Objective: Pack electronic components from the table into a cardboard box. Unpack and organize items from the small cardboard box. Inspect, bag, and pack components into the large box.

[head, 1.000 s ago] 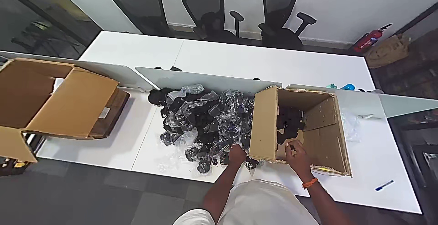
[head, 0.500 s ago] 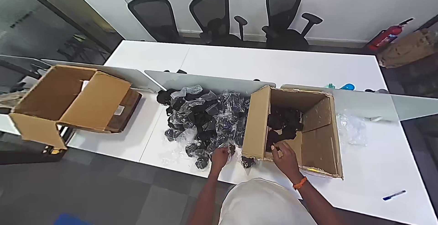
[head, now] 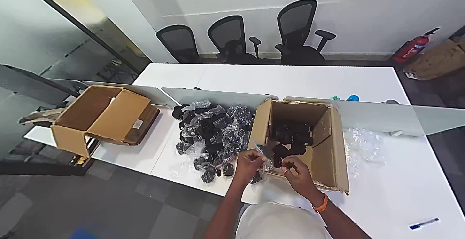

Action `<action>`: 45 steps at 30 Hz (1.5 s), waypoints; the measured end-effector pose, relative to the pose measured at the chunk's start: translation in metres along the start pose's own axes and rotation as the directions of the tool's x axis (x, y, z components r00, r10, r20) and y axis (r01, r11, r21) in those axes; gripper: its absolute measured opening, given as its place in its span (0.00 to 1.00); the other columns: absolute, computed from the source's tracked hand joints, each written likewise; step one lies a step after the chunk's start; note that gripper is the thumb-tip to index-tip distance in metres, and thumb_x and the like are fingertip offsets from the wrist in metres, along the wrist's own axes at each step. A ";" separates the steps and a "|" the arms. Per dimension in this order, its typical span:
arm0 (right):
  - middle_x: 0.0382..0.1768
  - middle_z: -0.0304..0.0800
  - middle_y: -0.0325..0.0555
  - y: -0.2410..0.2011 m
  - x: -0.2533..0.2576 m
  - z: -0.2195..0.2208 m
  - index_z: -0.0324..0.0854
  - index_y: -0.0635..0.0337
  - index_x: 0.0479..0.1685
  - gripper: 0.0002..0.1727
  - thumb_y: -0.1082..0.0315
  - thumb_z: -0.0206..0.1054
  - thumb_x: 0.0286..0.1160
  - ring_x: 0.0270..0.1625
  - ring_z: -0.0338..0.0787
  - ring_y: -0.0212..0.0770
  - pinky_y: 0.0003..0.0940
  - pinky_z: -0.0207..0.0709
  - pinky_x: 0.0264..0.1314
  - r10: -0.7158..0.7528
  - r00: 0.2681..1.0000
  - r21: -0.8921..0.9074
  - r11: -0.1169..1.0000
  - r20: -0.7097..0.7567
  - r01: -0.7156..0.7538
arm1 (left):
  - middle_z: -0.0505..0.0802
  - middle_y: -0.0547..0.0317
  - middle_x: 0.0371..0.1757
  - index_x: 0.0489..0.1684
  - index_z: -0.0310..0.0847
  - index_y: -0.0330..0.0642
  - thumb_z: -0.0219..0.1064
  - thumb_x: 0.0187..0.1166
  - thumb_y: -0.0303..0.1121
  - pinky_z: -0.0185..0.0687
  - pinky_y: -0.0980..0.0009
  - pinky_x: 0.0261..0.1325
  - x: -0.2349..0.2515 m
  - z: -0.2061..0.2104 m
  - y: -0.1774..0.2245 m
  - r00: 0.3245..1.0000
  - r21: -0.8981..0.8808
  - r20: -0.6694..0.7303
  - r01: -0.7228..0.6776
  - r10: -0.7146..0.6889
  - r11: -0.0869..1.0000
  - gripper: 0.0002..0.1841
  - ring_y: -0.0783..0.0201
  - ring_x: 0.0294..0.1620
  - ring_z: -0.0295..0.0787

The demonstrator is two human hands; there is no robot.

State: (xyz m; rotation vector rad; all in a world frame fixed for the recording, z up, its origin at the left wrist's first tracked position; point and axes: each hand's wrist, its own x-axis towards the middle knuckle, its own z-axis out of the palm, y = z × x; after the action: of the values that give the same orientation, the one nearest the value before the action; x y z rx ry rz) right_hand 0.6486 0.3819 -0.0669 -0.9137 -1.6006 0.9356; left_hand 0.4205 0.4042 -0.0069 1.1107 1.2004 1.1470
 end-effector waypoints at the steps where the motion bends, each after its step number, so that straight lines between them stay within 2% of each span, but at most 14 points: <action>1: 0.50 0.89 0.45 -0.002 -0.002 -0.007 0.83 0.63 0.55 0.14 0.62 0.66 0.81 0.48 0.90 0.34 0.31 0.88 0.51 0.018 1.000 0.015 1.000 0.010 -0.018 | 0.93 0.59 0.25 0.29 0.88 0.35 0.77 0.66 0.22 0.89 0.70 0.33 0.002 0.015 -0.001 0.999 0.028 0.032 -0.026 0.025 0.999 0.04 0.69 0.24 0.89; 5: 0.55 0.90 0.46 -0.004 -0.004 -0.030 0.81 0.64 0.64 0.18 0.62 0.61 0.85 0.55 0.91 0.35 0.33 0.89 0.60 0.246 0.968 0.003 0.969 0.053 -0.247 | 0.93 0.60 0.30 0.31 0.91 0.38 0.81 0.68 0.33 0.89 0.70 0.41 0.020 0.066 -0.023 0.986 0.359 0.144 -0.130 0.083 0.924 0.08 0.70 0.30 0.89; 7: 0.51 0.92 0.42 0.002 -0.003 -0.039 0.82 0.59 0.63 0.18 0.58 0.60 0.87 0.51 0.92 0.31 0.31 0.89 0.56 0.392 0.918 -0.061 0.919 0.054 -0.389 | 0.92 0.59 0.32 0.31 0.92 0.39 0.79 0.69 0.39 0.87 0.67 0.45 0.027 0.082 -0.043 0.980 0.520 0.184 -0.163 0.076 0.838 0.11 0.68 0.34 0.88; 11: 0.42 0.92 0.41 0.025 -0.005 -0.046 0.85 0.57 0.56 0.18 0.53 0.61 0.87 0.40 0.91 0.32 0.32 0.87 0.46 0.545 0.835 -0.141 0.835 0.077 -0.532 | 0.92 0.55 0.35 0.30 0.90 0.38 0.75 0.70 0.34 0.87 0.61 0.51 0.030 0.096 -0.075 0.965 0.608 0.261 -0.181 0.020 0.773 0.08 0.63 0.38 0.89; 16: 0.33 0.90 0.40 0.045 -0.007 -0.048 0.86 0.55 0.49 0.15 0.53 0.63 0.83 0.33 0.89 0.34 0.35 0.86 0.40 0.577 0.812 -0.240 0.803 0.088 -0.545 | 0.93 0.56 0.37 0.34 0.92 0.38 0.73 0.73 0.34 0.87 0.65 0.53 0.030 0.093 -0.097 0.943 0.569 0.333 -0.213 0.014 0.794 0.08 0.66 0.40 0.90; 22: 0.30 0.88 0.39 0.050 -0.006 -0.053 0.86 0.53 0.40 0.15 0.56 0.58 0.85 0.34 0.88 0.36 0.42 0.83 0.43 0.536 0.835 -0.395 0.799 0.125 -0.454 | 0.94 0.54 0.42 0.41 0.92 0.37 0.69 0.79 0.32 0.87 0.67 0.59 0.032 0.081 -0.099 0.892 0.465 0.451 -0.253 0.018 0.848 0.08 0.67 0.46 0.91; 25: 0.34 0.91 0.39 0.054 -0.005 -0.058 0.89 0.53 0.43 0.15 0.57 0.57 0.85 0.39 0.90 0.36 0.43 0.85 0.49 0.498 0.857 -0.434 0.806 0.130 -0.403 | 0.94 0.55 0.43 0.44 0.91 0.36 0.67 0.81 0.31 0.89 0.68 0.56 0.033 0.079 -0.101 0.891 0.379 0.454 -0.198 0.005 0.904 0.09 0.68 0.44 0.92; 27: 0.33 0.91 0.38 0.056 -0.005 -0.060 0.88 0.52 0.43 0.16 0.56 0.56 0.85 0.39 0.90 0.36 0.43 0.85 0.49 0.481 0.868 -0.434 0.813 0.123 -0.389 | 0.94 0.55 0.42 0.44 0.91 0.35 0.66 0.81 0.31 0.90 0.67 0.53 0.034 0.081 -0.100 0.901 0.350 0.433 -0.156 -0.012 0.924 0.09 0.68 0.41 0.92; 32: 0.22 0.79 0.41 0.050 -0.003 -0.061 0.82 0.54 0.33 0.15 0.56 0.57 0.80 0.27 0.81 0.40 0.44 0.76 0.33 0.490 0.871 -0.460 0.768 -0.025 -0.445 | 0.93 0.53 0.39 0.43 0.88 0.33 0.65 0.82 0.30 0.89 0.66 0.50 0.034 0.084 -0.101 0.951 0.287 0.306 -0.137 0.045 0.948 0.09 0.66 0.39 0.91; 38: 0.18 0.74 0.39 0.037 -0.001 -0.066 0.79 0.52 0.25 0.13 0.58 0.62 0.76 0.22 0.76 0.40 0.45 0.71 0.26 0.566 0.782 -0.434 0.655 -0.261 -0.618 | 0.92 0.51 0.38 0.45 0.84 0.29 0.63 0.83 0.25 0.91 0.62 0.49 0.034 0.084 -0.100 0.997 0.043 0.012 -0.076 0.076 0.996 0.07 0.62 0.38 0.91; 40: 0.20 0.77 0.40 0.037 -0.002 -0.063 0.81 0.52 0.29 0.11 0.57 0.63 0.74 0.24 0.79 0.41 0.47 0.73 0.28 0.541 0.787 -0.453 0.646 -0.296 -0.614 | 0.92 0.51 0.37 0.44 0.84 0.29 0.63 0.83 0.25 0.90 0.64 0.47 0.033 0.084 -0.101 0.995 0.040 0.010 -0.098 0.097 0.994 0.07 0.63 0.37 0.90; 41: 0.25 0.83 0.41 0.038 -0.003 -0.063 0.83 0.53 0.37 0.09 0.58 0.65 0.73 0.28 0.84 0.42 0.47 0.78 0.32 0.492 0.813 -0.476 0.660 -0.311 -0.581 | 0.92 0.52 0.38 0.44 0.84 0.30 0.64 0.82 0.25 0.89 0.65 0.47 0.033 0.084 -0.103 0.992 0.057 0.026 -0.122 0.121 0.991 0.06 0.64 0.38 0.90; 43: 0.48 0.89 0.45 0.041 -0.005 -0.063 0.84 0.55 0.52 0.15 0.57 0.66 0.75 0.50 0.89 0.42 0.45 0.85 0.53 0.351 0.896 -0.567 0.694 -0.271 -0.444 | 0.92 0.52 0.42 0.42 0.86 0.31 0.65 0.81 0.25 0.88 0.67 0.51 0.033 0.082 -0.106 0.978 0.096 0.095 -0.193 0.184 0.976 0.06 0.65 0.43 0.89; 45: 0.63 0.86 0.49 0.042 -0.007 -0.062 0.88 0.55 0.50 0.13 0.59 0.66 0.76 0.68 0.84 0.47 0.44 0.80 0.70 0.177 0.972 -0.640 0.732 -0.156 -0.236 | 0.92 0.51 0.45 0.41 0.87 0.31 0.66 0.80 0.25 0.88 0.67 0.54 0.033 0.083 -0.106 0.958 0.118 0.168 -0.253 0.231 0.960 0.06 0.66 0.46 0.90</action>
State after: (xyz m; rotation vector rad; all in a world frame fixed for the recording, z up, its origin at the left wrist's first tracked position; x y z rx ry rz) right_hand 0.7153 0.4011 -0.0968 -1.6286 -1.8072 0.4455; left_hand 0.5093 0.4257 -0.1117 1.4575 1.0574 1.1514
